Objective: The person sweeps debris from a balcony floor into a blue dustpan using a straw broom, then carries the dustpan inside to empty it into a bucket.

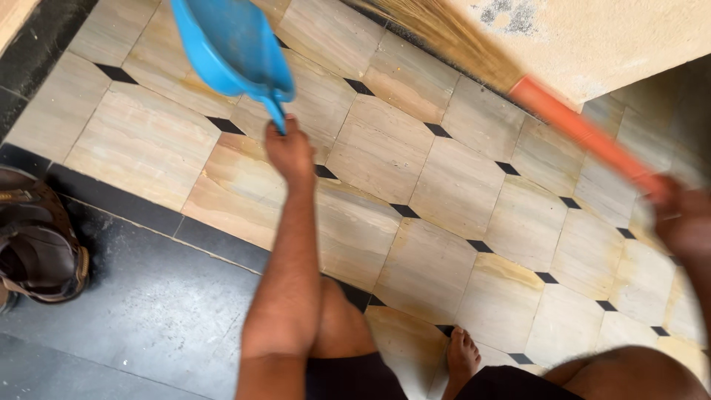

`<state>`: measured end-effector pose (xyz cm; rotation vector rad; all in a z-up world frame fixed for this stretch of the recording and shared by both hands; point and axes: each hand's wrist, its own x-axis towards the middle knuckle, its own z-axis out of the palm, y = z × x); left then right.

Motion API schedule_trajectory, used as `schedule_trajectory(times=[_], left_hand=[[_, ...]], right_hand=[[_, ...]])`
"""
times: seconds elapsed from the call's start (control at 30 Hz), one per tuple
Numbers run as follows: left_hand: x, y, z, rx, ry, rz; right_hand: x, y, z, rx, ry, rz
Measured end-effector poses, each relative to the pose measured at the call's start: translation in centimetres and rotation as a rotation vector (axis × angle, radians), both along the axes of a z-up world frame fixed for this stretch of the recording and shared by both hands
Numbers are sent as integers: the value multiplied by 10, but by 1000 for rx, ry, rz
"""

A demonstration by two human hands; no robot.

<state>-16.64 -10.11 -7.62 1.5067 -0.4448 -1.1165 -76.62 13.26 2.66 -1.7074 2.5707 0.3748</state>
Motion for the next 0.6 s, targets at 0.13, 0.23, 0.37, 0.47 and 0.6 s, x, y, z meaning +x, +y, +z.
schedule_trajectory(times=[0.13,0.23,0.37,0.47,0.6], left_hand=[[-37,1,20,25,151,-10],[-47,5,20,23,190,-20],[-48,-1,16,46,294,51],[-32,3,8,130,261,-132],[36,40,-16,82,20,-445]], right_hand=[[-6,18,-11,-2,27,-74],[-8,28,-18,-14,39,-121],[-19,19,-27,-40,59,-138],[-15,28,-39,-94,74,-179],[20,1,-55,-372,164,36]])
